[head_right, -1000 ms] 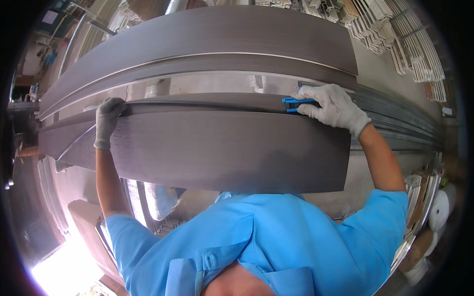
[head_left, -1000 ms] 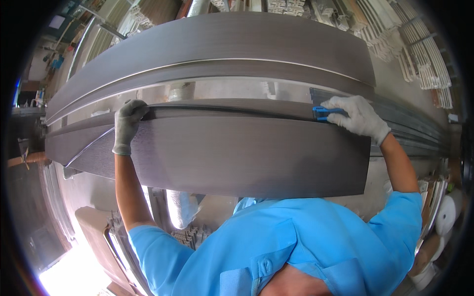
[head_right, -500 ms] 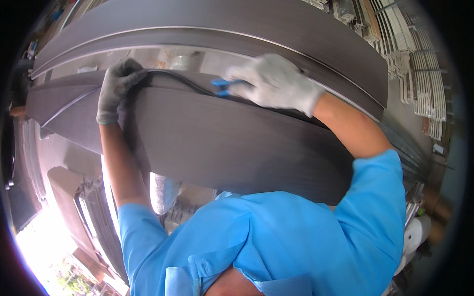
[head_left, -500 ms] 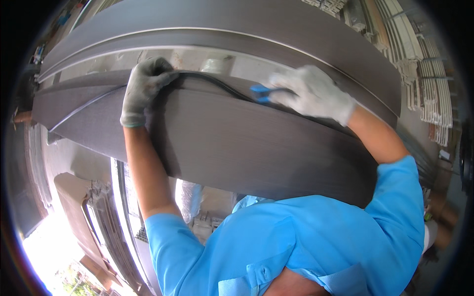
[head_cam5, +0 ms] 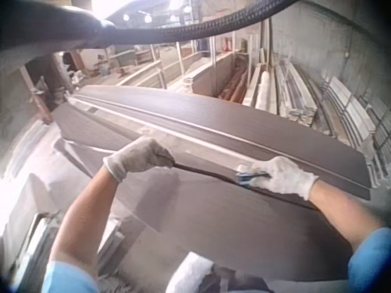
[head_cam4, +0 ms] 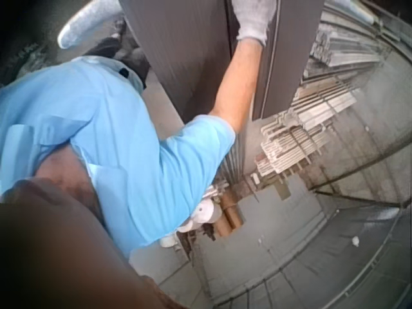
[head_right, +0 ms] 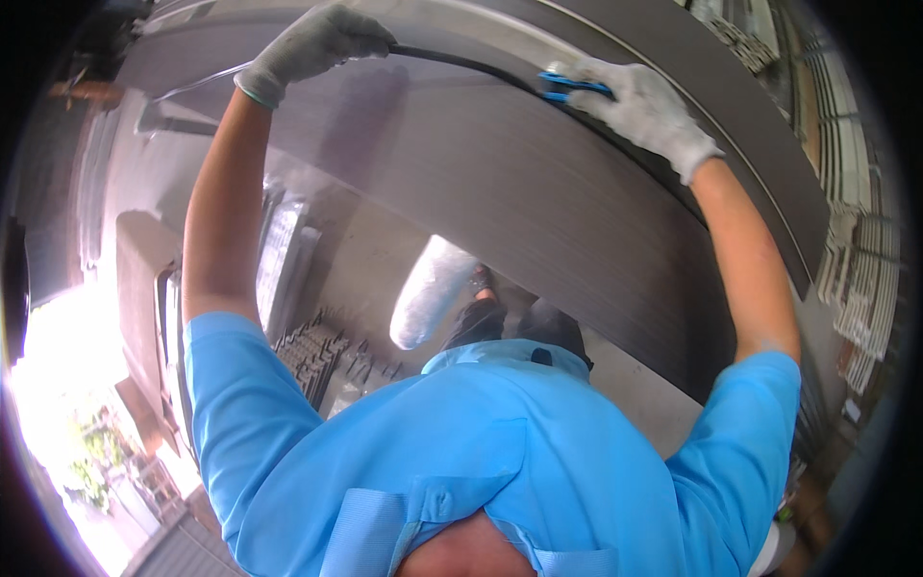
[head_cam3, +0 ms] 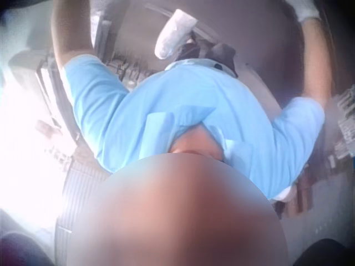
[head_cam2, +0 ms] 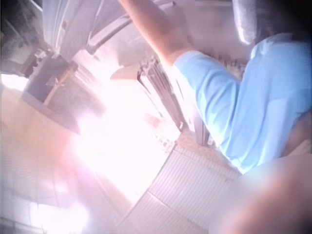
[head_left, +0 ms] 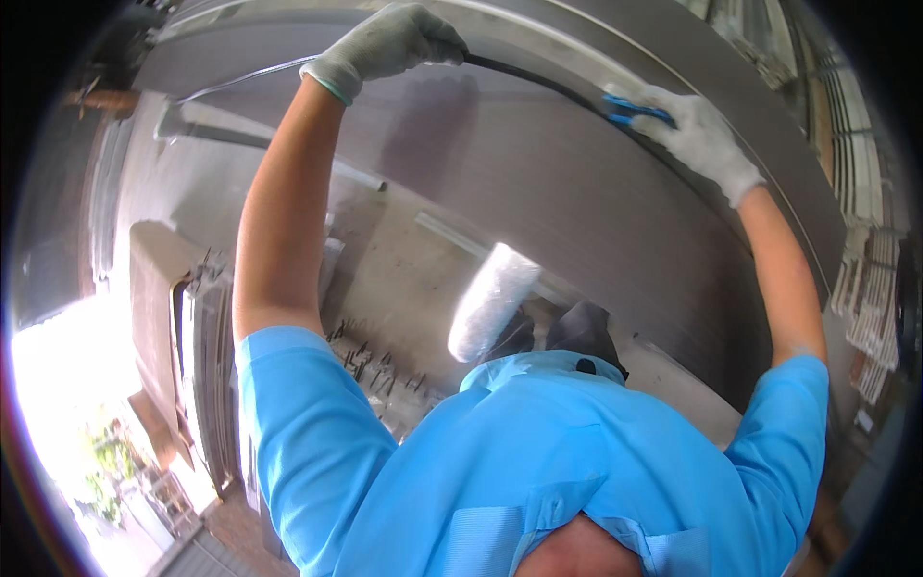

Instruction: The person picks up a large panel and places it on a workbench. They then use a blue utility knife to cut and fit black sealant strips into grooves along the panel edges. After fitting the strips, the person stacks the panel with others.

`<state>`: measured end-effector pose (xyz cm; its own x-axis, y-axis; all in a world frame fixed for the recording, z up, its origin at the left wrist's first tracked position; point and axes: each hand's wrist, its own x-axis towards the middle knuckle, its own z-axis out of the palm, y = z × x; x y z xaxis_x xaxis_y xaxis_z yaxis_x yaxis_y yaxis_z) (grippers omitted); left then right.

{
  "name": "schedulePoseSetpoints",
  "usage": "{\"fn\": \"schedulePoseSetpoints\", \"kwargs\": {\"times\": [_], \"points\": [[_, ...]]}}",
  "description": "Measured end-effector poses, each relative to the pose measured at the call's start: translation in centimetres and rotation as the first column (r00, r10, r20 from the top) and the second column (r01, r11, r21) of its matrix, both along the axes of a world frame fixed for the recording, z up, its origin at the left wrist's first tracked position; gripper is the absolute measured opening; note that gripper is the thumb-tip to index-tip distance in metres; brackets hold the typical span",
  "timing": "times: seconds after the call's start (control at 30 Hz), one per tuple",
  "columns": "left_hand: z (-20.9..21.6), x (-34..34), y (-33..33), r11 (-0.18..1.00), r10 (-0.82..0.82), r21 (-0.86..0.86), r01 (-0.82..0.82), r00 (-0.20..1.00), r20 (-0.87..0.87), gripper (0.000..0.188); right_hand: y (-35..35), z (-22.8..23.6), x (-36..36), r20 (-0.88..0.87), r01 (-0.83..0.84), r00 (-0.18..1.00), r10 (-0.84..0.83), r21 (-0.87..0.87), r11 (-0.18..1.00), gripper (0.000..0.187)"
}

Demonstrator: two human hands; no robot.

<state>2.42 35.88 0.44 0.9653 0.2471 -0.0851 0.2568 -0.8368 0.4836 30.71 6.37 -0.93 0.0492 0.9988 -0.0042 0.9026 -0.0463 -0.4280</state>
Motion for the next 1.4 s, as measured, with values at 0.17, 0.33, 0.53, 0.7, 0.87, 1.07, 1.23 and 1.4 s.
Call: {"fn": "schedulePoseSetpoints", "kwargs": {"times": [0.17, 0.33, 0.53, 0.7, 0.87, 1.07, 1.23, 1.4], "points": [[3.1, -10.2, 4.3, 0.991, 0.131, 0.042, -0.127, 0.987, -0.091, 0.023, 0.1, 0.9, -0.8, -0.02, 0.068, 0.997, -0.07, -0.081, 0.994, 0.04], [4.6, -17.0, 6.5, 0.91, 0.399, -0.013, -0.415, 0.881, -0.254, 0.026, -0.3, 0.9, -0.6, -0.116, 0.037, 0.993, -0.039, -0.019, 0.999, 0.037], [3.9, -13.8, 11.3, 0.888, 0.46, -0.074, -0.454, 0.877, 0.139, 0.024, -0.4, 0.8, -0.7, -0.004, 0.102, 0.995, -0.102, -0.086, 0.991, 0.043], [2.8, -6.8, 15.4, 0.935, 0.353, -0.1, -0.339, 0.905, 0.239, 0.021, -0.6, 0.7, -1.1, 0.035, 0.154, 0.988, -0.153, -0.044, 0.987, 0.044], [-3.4, -5.2, 15.7, 0.912, 0.404, -0.161, -0.377, 0.892, 0.202, 0.014, -0.4, 1.6, -2.0, -0.085, 0.271, 0.954, -0.289, -0.175, 0.947, 0.04], [-5.8, -5.1, 16.2, 0.881, 0.448, -0.295, -0.369, 0.851, 0.274, 0.011, 2.2, 2.4, -4.0, -0.078, 0.29, 0.949, -0.305, -0.163, 0.943, 0.032], [-4.9, -4.9, 15.5, 0.927, 0.374, -0.156, -0.341, 0.869, 0.325, 0.012, 8.4, 0.3, -5.3, -0.039, 0.155, 0.987, -0.155, -0.009, 0.988, 0.028], [-5.5, -5.0, 15.8, 0.937, 0.351, -0.133, -0.324, 0.865, 0.359, 0.011, 16.1, 0.9, -8.1, -0.013, 0.106, 0.994, -0.108, -0.103, 0.989, 0.034]]}}
